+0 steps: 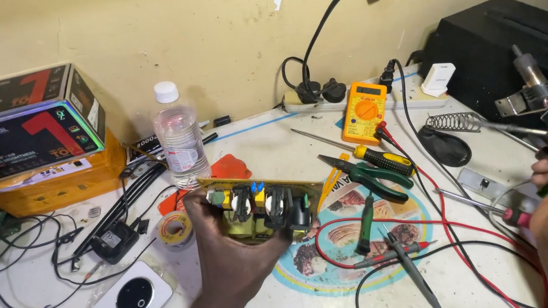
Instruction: Soldering and desoldering electronic components on a circuit board at a repair workbench.
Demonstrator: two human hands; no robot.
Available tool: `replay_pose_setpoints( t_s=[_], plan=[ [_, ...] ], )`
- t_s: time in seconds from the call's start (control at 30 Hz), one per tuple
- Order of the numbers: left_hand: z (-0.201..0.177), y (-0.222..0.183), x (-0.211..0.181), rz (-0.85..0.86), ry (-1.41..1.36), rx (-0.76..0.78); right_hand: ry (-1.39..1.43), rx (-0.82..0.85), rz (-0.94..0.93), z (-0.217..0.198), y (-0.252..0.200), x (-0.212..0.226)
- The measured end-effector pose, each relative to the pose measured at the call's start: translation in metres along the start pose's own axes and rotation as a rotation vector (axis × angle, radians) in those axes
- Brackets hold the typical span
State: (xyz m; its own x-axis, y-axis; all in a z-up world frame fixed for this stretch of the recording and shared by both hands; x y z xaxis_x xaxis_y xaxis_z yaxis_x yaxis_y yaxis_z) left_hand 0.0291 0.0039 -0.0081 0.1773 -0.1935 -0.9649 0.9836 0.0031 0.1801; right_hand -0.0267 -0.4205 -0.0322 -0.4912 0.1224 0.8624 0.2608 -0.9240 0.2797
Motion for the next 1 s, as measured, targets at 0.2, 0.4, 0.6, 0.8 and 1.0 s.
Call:
replay_pose_setpoints(
  t_s=[0.2, 0.4, 0.6, 0.8, 1.0],
  plan=[
    [-0.008, -0.007, 0.024, 0.302, 0.225, -0.028, 0.287, 0.449, 0.167, 0.048, -0.085, 0.036],
    [-0.002, -0.018, 0.015, 0.683, 0.382, 0.243, 0.368, 0.703, 0.308, 0.06, -0.115, 0.029],
    [0.003, -0.034, 0.011, 0.933, 0.689, 0.414, 0.438, 0.776, 0.41, 0.052, -0.117, 0.02],
    [0.001, -0.035, 0.016, 0.923, 0.688, 0.426, 0.37, 0.842, 0.411, 0.049, -0.116, 0.013],
    [-0.006, -0.03, 0.029, 0.889, 0.668, 0.408, 0.376, 0.859, 0.387, 0.054, -0.122, 0.014]
  ],
)
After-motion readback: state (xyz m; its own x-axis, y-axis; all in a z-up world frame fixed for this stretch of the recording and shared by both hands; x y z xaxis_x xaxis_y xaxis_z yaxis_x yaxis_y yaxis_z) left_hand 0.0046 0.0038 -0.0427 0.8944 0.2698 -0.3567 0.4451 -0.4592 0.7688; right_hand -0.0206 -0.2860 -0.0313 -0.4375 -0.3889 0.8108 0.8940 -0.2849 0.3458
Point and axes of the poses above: each hand's wrist, its own y-axis towards the middle knuckle, its own z-axis out of the palm, x = y × z, the point moved 3 cm from there along y, towards the middle knuckle, and after that the axes turned 10 degrees about -z, right-handed, at the moved point
